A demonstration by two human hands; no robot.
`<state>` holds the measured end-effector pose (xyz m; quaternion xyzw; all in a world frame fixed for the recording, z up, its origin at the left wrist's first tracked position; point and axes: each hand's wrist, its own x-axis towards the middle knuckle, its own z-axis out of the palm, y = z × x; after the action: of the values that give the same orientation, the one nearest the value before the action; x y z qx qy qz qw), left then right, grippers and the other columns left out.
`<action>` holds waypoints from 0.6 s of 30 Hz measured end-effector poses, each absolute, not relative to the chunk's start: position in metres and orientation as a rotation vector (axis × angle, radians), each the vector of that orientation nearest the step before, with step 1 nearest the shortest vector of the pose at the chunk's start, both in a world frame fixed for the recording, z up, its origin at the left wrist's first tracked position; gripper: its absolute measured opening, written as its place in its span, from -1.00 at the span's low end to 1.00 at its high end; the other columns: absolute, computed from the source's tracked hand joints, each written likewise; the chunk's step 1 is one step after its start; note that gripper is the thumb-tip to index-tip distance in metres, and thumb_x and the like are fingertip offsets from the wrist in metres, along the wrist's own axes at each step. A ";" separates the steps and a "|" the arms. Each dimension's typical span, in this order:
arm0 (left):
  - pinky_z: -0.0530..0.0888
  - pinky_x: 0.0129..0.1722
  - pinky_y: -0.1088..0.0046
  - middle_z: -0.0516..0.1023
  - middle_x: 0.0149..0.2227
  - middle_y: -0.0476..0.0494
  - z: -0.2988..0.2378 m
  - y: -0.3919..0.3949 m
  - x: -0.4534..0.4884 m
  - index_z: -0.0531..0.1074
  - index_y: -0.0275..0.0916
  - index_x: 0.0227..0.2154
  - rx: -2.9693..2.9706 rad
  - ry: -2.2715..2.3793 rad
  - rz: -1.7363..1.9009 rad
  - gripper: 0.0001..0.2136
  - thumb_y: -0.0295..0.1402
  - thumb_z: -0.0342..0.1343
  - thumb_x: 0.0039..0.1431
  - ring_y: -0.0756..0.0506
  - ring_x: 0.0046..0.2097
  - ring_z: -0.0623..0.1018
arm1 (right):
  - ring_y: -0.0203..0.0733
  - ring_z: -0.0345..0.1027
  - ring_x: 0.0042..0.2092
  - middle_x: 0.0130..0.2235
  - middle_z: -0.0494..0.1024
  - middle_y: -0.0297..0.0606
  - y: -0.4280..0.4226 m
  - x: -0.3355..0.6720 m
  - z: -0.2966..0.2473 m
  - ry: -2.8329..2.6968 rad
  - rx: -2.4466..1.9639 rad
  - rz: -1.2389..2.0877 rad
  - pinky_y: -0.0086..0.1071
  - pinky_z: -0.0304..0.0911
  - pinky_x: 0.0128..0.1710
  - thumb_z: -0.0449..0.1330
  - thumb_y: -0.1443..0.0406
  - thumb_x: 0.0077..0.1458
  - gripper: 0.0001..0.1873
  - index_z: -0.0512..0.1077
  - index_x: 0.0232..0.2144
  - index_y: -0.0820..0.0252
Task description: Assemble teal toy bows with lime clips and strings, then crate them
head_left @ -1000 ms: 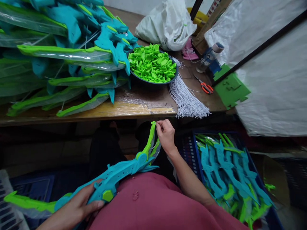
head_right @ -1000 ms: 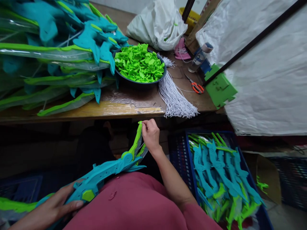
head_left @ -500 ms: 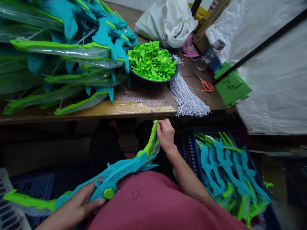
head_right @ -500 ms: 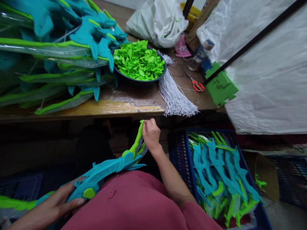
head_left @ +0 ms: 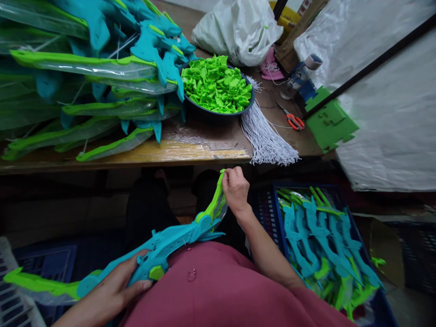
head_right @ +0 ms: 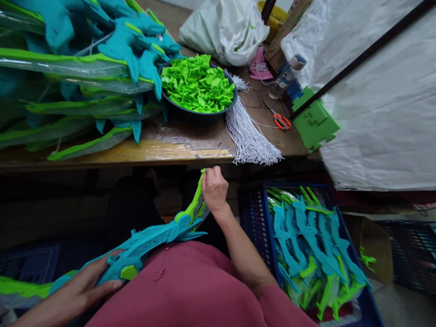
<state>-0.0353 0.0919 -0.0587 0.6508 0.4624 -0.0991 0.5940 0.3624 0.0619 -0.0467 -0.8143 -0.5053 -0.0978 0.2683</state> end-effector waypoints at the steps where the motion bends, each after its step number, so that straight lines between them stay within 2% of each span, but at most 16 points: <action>1: 0.18 0.38 -0.04 0.42 0.31 -0.25 -0.059 0.091 -0.035 0.43 -0.11 0.22 1.506 1.088 -0.220 -0.29 0.13 0.24 0.05 -0.43 0.37 0.31 | -0.18 0.33 -0.29 -0.27 0.41 -0.17 0.062 0.362 -0.046 -1.370 -2.203 -0.259 -0.37 0.24 -0.28 -0.01 0.34 0.37 -0.73 0.47 -0.27 0.21; 4: 0.21 0.36 -0.07 0.47 0.27 -0.20 -0.059 0.089 -0.035 0.46 -0.07 0.19 1.504 1.093 -0.176 -0.31 0.09 0.29 0.00 -0.46 0.34 0.34 | -0.08 0.36 -0.15 -0.15 0.43 -0.07 0.065 0.359 -0.043 -1.387 -2.221 -0.252 -0.30 0.31 -0.19 0.01 0.31 0.36 -0.77 0.45 -0.13 0.24; 7: 0.23 0.35 -0.04 0.52 0.24 -0.18 -0.057 0.090 -0.031 0.48 -0.06 0.17 1.533 1.046 -0.144 -0.37 0.05 0.28 0.03 -0.45 0.32 0.37 | 0.06 0.32 0.01 -0.01 0.43 0.07 0.068 0.357 -0.043 -1.407 -2.235 -0.260 -0.18 0.35 -0.09 0.09 0.27 0.31 -0.71 0.40 0.01 0.29; 9: 0.26 0.34 -0.03 0.53 0.23 -0.19 -0.052 0.093 -0.027 0.50 -0.07 0.15 1.553 1.006 -0.159 -0.41 0.02 0.28 0.06 -0.44 0.30 0.40 | 0.07 0.32 0.01 -0.03 0.45 0.06 0.069 0.357 -0.045 -1.422 -2.238 -0.267 -0.17 0.36 -0.09 0.09 0.29 0.28 -0.72 0.40 -0.01 0.29; 12: 0.36 0.25 0.00 0.58 0.17 -0.21 -0.035 0.106 -0.015 0.55 -0.08 0.07 1.594 0.968 -0.165 -0.49 -0.04 0.31 0.05 -0.47 0.22 0.47 | -0.01 0.37 -0.08 -0.09 0.48 -0.01 0.066 0.362 -0.046 -1.454 -2.209 -0.282 -0.23 0.35 -0.14 0.03 0.33 0.30 -0.76 0.43 -0.08 0.26; 15: 0.45 0.11 0.13 0.64 0.05 -0.20 -0.006 0.127 0.003 0.58 -0.10 -0.02 1.723 0.886 -0.179 -0.63 -0.13 0.27 0.11 -0.42 0.08 0.56 | -0.08 0.39 -0.18 -0.17 0.50 -0.07 0.057 0.375 -0.040 -1.464 -2.149 -0.326 -0.26 0.34 -0.18 -0.06 0.35 0.32 -0.74 0.44 -0.18 0.22; 18: 0.45 0.02 0.25 0.62 -0.01 -0.18 0.027 0.151 0.029 0.50 -0.12 0.05 1.982 0.784 -0.195 -0.66 -0.28 0.14 0.22 -0.31 -0.02 0.59 | -0.05 0.37 -0.20 -0.26 0.47 -0.09 0.042 0.396 -0.025 -1.383 -2.104 -0.431 -0.19 0.31 -0.16 -0.09 0.33 0.33 -0.72 0.42 -0.24 0.19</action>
<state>0.0285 0.1509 0.0269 0.8125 0.3212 -0.0801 0.4798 0.3963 0.0424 -0.0246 -0.7885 -0.5181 -0.1614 0.2895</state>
